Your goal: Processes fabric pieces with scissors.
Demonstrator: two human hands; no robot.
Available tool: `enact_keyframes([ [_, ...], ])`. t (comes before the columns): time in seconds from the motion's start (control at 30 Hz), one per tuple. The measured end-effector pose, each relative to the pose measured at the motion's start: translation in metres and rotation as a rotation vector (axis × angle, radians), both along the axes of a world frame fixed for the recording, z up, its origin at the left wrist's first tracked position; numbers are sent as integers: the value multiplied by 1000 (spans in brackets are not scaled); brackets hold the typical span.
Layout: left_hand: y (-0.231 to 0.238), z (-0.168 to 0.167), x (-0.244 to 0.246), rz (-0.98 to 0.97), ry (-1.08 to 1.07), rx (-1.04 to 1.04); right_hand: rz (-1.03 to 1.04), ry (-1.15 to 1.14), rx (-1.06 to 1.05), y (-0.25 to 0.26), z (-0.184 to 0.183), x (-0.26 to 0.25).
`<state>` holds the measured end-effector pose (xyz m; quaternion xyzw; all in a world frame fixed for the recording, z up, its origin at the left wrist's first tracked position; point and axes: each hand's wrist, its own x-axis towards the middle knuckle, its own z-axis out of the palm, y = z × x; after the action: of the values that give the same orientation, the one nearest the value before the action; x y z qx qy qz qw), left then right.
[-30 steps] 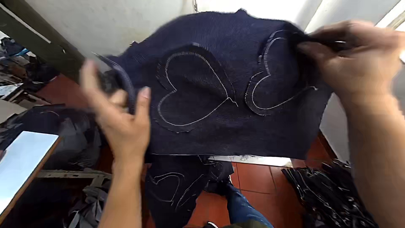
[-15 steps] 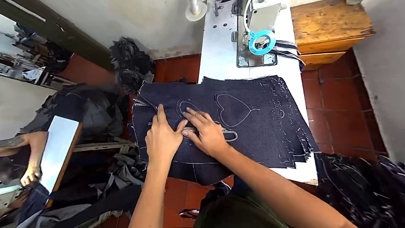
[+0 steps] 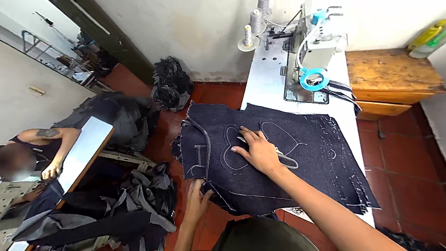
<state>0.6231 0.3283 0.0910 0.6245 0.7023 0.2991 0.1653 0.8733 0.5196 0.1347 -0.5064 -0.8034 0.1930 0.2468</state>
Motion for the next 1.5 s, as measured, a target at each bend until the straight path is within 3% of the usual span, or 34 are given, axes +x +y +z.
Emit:
enact_keyframes([
  [0.1,10,12,-7,-126,-162,-52,-63,-79,-30,-1,10,1],
  [0.2,18,47,-14,-207,-149,-120,-184,-118,97,-16,47,12],
  [0.3,19,69,-16,-257,-105,-248,-62,-99,205,-58,85,11],
  [0.37,19,74,-16,-291,-98,-313,57,-201,257,-96,99,-4],
  [0.5,16,90,-12,-351,-64,-363,56,-419,522,-144,85,-44],
  [0.63,8,108,-7,-369,-11,-380,89,-531,608,-147,81,-61],
  [0.8,-1,112,-7,-379,-5,-354,179,-471,636,-132,77,-49],
  [0.87,-21,107,-13,-335,-12,-196,178,-348,626,-125,78,-39],
  [0.97,-39,95,-43,-186,-25,267,133,-168,531,-107,95,-29],
  [1.07,2,91,-79,-111,-277,523,45,-128,324,-81,106,-45],
  [1.13,56,80,-75,-118,-489,494,14,-179,147,-58,105,-64],
  [1.2,107,74,-44,-41,-707,324,-8,-185,-18,-33,99,-76],
  [1.27,139,96,-9,108,-805,129,-25,-119,-166,-6,101,-73],
  [1.33,162,97,-4,114,-712,-24,-32,-26,-303,17,100,-59],
  [1.43,180,86,3,-5,-282,-59,-13,86,-454,44,84,-46],
  [1.5,191,95,33,61,-143,-65,7,138,-565,59,68,-43],
])
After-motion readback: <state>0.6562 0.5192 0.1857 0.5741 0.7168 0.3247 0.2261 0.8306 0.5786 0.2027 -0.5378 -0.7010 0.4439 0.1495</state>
